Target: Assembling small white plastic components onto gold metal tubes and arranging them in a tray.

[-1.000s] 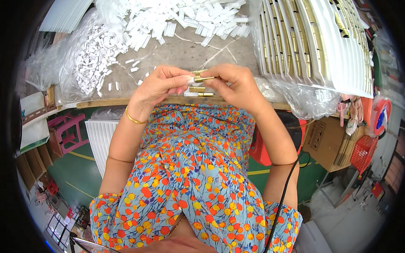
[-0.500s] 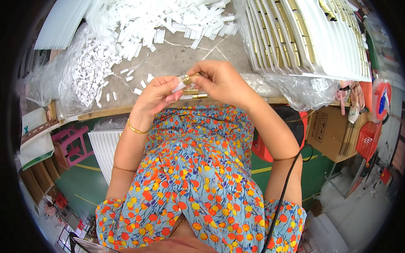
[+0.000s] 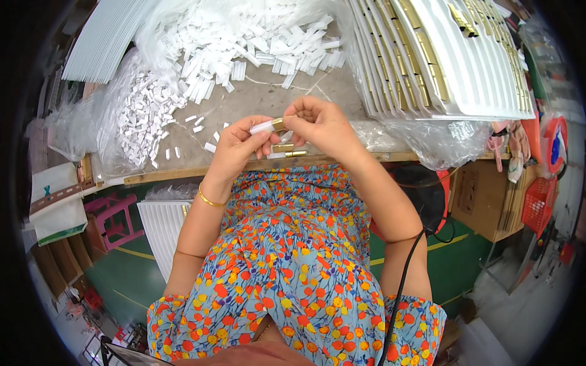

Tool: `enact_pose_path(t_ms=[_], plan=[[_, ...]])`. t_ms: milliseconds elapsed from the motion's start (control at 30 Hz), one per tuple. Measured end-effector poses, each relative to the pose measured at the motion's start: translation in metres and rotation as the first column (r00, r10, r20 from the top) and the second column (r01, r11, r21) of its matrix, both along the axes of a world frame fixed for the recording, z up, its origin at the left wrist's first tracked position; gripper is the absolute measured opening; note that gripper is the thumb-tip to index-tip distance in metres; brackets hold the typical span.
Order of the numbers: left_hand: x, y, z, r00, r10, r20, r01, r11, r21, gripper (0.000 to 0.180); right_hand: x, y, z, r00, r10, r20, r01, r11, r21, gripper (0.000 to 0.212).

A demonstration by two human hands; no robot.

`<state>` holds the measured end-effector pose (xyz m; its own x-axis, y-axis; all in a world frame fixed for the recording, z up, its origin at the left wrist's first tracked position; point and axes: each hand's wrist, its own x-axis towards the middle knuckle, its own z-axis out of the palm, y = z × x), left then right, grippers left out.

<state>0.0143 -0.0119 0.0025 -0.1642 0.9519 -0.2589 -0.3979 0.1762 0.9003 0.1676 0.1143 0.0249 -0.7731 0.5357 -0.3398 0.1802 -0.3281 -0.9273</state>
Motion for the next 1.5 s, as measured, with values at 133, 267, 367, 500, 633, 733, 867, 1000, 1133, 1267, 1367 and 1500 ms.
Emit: enact_pose_path(t_ms=[133, 267, 367, 500, 633, 733, 867, 1000, 1133, 1267, 1367, 1500], plan=[[-0.004, 0.002, 0.006, 0.996, -0.050, -0.077, 0.047, 0.998, -0.040, 0.021, 0.005, 0.008, 0.005, 0.994, 0.086, 0.072, -0.091, 0.993, 0.076, 0.021], [-0.009, 0.001, 0.006, 0.997, -0.078, -0.022, 0.076, 0.994, -0.075, 0.018, 0.004, 0.003, 0.003, 0.990, 0.125, 0.063, -0.130, 0.989, 0.076, 0.016], [-0.009, -0.002, 0.009, 0.996, -0.091, -0.011, 0.089, 0.992, -0.091, 0.018, 0.005, -0.002, 0.005, 0.990, 0.116, 0.079, -0.122, 0.989, 0.080, 0.015], [-0.008, -0.003, 0.007, 0.993, -0.114, 0.009, 0.114, 0.982, -0.149, 0.019, 0.006, -0.004, 0.001, 0.985, 0.125, 0.118, -0.140, 0.981, 0.135, 0.013], [-0.011, -0.002, 0.010, 0.992, -0.126, -0.021, 0.122, 0.983, -0.134, 0.022, 0.002, -0.006, 0.001, 0.989, 0.034, 0.145, -0.064, 0.975, 0.212, 0.013], [-0.034, -0.015, -0.005, 0.952, 0.109, -0.287, -0.138, 0.987, -0.083, 0.022, 0.003, -0.002, -0.010, 0.983, 0.019, 0.182, -0.099, 0.891, 0.443, 0.013], [-0.105, -0.044, -0.015, 0.723, 0.324, -0.610, -0.446, 0.893, -0.055, 0.015, 0.000, -0.002, -0.012, 0.952, 0.001, 0.306, -0.214, 0.718, 0.663, 0.015], [-0.127, -0.064, -0.025, 0.493, 0.426, -0.758, -0.589, 0.805, 0.070, 0.012, -0.023, -0.004, 0.003, 0.970, -0.108, 0.219, -0.117, 0.581, 0.806, 0.015], [-0.112, -0.053, -0.023, 0.337, 0.328, -0.882, -0.459, 0.876, 0.150, 0.009, -0.077, -0.010, -0.007, 0.999, 0.015, 0.031, -0.034, 0.457, 0.889, 0.014], [-0.115, -0.052, -0.021, 0.318, 0.401, -0.859, -0.531, 0.826, 0.189, 0.012, -0.140, -0.021, -0.037, 0.996, 0.083, 0.027, -0.056, 0.373, 0.926, 0.010], [-0.124, -0.064, -0.021, 0.315, 0.460, -0.830, -0.607, 0.770, 0.196, 0.013, -0.157, -0.020, -0.053, 0.978, 0.098, 0.182, -0.201, 0.233, 0.952, 0.008], [-0.138, -0.079, -0.029, 0.386, 0.506, -0.771, -0.652, 0.741, 0.160, 0.014, -0.159, -0.016, -0.060, 0.941, 0.087, 0.326, -0.336, 0.149, 0.930, 0.008]])
